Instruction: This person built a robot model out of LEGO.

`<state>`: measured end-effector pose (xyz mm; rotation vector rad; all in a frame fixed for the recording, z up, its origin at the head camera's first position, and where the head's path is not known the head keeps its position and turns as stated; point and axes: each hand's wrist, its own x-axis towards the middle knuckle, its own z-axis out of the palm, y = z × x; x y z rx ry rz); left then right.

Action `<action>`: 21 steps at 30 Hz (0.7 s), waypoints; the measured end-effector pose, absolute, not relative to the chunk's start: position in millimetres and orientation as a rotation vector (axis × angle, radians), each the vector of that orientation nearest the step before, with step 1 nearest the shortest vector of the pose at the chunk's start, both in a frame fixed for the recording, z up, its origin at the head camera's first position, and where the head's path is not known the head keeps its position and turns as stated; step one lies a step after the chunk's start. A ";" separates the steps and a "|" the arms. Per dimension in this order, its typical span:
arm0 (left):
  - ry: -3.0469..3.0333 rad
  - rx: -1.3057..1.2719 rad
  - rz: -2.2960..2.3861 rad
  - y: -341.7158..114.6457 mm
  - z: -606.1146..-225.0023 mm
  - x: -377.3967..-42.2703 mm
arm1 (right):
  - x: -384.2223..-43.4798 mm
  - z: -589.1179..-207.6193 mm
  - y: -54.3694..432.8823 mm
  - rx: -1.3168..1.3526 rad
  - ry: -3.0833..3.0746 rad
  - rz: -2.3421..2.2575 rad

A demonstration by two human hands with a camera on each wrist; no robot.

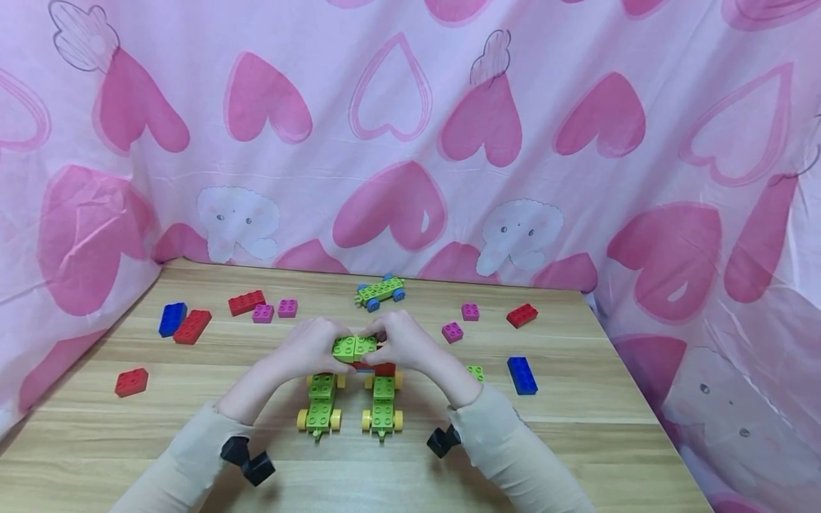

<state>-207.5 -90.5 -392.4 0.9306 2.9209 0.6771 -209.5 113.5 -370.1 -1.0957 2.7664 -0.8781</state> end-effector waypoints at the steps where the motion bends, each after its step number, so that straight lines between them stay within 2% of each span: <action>1: 2.919 0.926 0.679 -90.6 -392.1 -207.3 | -209.8 -370.0 113.4 -1.093 2.767 -0.873; 21: 2.903 0.915 0.724 -91.2 -393.6 -207.7 | -208.6 -370.8 112.6 -1.109 2.776 -0.868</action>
